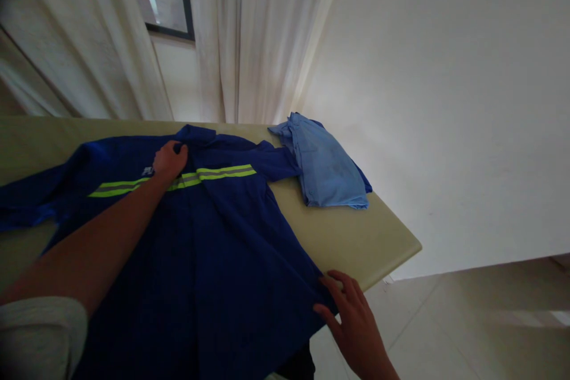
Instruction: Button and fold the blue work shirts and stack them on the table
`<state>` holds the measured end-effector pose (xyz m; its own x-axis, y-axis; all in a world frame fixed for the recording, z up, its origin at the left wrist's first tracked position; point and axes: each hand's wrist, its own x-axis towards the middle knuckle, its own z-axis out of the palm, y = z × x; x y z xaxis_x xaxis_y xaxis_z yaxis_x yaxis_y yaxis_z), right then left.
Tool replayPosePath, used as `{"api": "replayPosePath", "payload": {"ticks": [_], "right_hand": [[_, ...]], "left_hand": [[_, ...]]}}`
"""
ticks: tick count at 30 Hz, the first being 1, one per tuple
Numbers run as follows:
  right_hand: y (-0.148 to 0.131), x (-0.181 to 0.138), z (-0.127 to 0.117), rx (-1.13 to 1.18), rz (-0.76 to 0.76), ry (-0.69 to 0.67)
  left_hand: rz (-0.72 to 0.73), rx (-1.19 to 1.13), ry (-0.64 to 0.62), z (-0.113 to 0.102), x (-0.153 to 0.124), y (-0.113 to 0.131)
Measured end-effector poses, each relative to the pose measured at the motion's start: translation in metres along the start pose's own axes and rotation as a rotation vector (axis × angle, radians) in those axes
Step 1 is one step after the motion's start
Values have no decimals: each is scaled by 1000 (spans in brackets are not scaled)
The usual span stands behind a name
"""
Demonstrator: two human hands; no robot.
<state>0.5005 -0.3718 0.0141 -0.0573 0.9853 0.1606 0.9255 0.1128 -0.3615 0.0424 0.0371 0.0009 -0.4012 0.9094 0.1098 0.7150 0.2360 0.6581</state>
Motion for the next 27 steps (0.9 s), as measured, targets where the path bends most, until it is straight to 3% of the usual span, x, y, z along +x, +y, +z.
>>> {"api": "replayPosePath", "payload": {"ticks": [2, 6, 10, 12, 14, 17, 20, 23, 27], "right_hand": [[0, 6, 5, 51, 114, 30], [-2, 14, 0, 295, 282, -101], [3, 8, -26, 469, 307, -360], [4, 10, -39, 432, 278, -526], [3, 26, -45, 388, 245, -571], [-3, 81, -35, 550, 255, -327], [-12, 158, 1, 997, 406, -5], [-27, 235, 48, 1321, 592, 66], [-54, 317, 97, 1392, 676, 323]], "left_hand": [[-8, 10, 33, 0, -3, 2], [40, 23, -4, -1, -1, 0], [118, 81, -77, 0, 2, -2], [125, 107, -87, 2, 2, -3], [121, 119, -66, 5, 3, -4], [108, 97, -5, 8, 3, -5], [107, 42, 27, 9, 1, -8], [121, -7, 57, 9, 0, -12], [210, -32, 124, 9, 0, -15]]}}
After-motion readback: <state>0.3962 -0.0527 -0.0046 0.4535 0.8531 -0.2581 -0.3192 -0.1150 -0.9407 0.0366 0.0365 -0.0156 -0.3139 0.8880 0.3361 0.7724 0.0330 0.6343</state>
